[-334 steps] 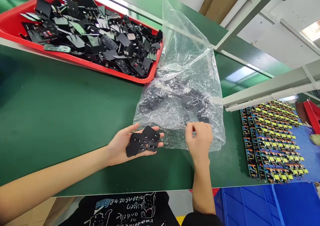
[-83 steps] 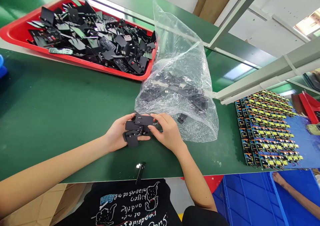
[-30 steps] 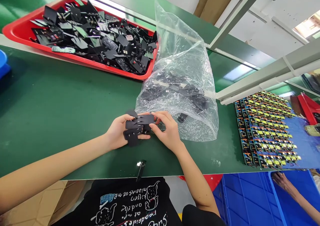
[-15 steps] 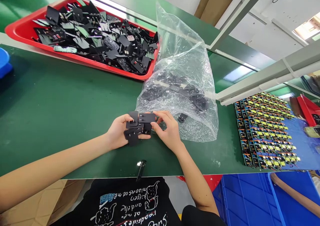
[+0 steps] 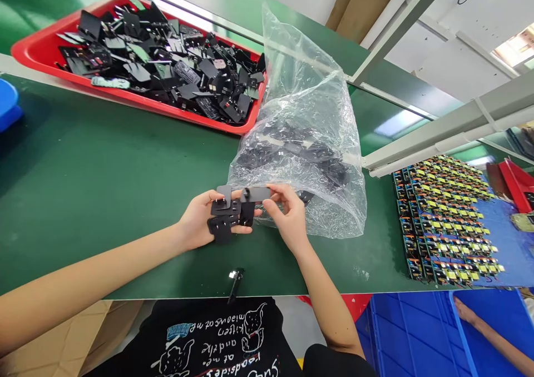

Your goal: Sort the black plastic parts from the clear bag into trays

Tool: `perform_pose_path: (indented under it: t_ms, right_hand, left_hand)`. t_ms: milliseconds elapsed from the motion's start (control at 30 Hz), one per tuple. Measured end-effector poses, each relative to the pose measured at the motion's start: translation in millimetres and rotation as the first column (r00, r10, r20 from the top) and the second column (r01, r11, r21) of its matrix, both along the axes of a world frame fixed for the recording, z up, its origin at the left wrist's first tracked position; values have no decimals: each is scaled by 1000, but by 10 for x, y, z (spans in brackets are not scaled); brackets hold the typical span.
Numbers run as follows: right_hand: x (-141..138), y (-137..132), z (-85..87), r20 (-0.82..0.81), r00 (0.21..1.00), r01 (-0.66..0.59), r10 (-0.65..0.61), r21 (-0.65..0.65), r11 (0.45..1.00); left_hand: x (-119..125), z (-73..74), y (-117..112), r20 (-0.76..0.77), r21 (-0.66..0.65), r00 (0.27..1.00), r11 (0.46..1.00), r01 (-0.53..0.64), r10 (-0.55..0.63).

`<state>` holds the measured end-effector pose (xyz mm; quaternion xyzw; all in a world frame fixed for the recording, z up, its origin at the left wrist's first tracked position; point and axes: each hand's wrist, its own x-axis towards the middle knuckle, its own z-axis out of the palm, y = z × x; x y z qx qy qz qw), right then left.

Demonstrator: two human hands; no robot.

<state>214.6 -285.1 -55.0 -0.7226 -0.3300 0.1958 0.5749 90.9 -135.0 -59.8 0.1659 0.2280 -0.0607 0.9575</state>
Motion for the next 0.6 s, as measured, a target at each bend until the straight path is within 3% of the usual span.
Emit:
perform_pose_path:
  t_ms: [133,367,533,600]
  right_hand:
    - [-79,29,38,271,951,-123,152,-123,985]
    - [-85,24,-54,495,840,-118,220,-229,966]
    - [-204,-104,131,598,778,-113,196,-173,978]
    - [-340,-221,201,612,732,-246,299,-172,954]
  left_hand:
    - [-7,12,-7,-22,2,1000,1000,-1,1]
    - [-5,-68,15,-11,-53,1000,999,0,0]
    - [-44,-232,-62,63,-125,998,992,-17,25]
    - [-55,-298,-94,103,-168,994,985,-24,42]
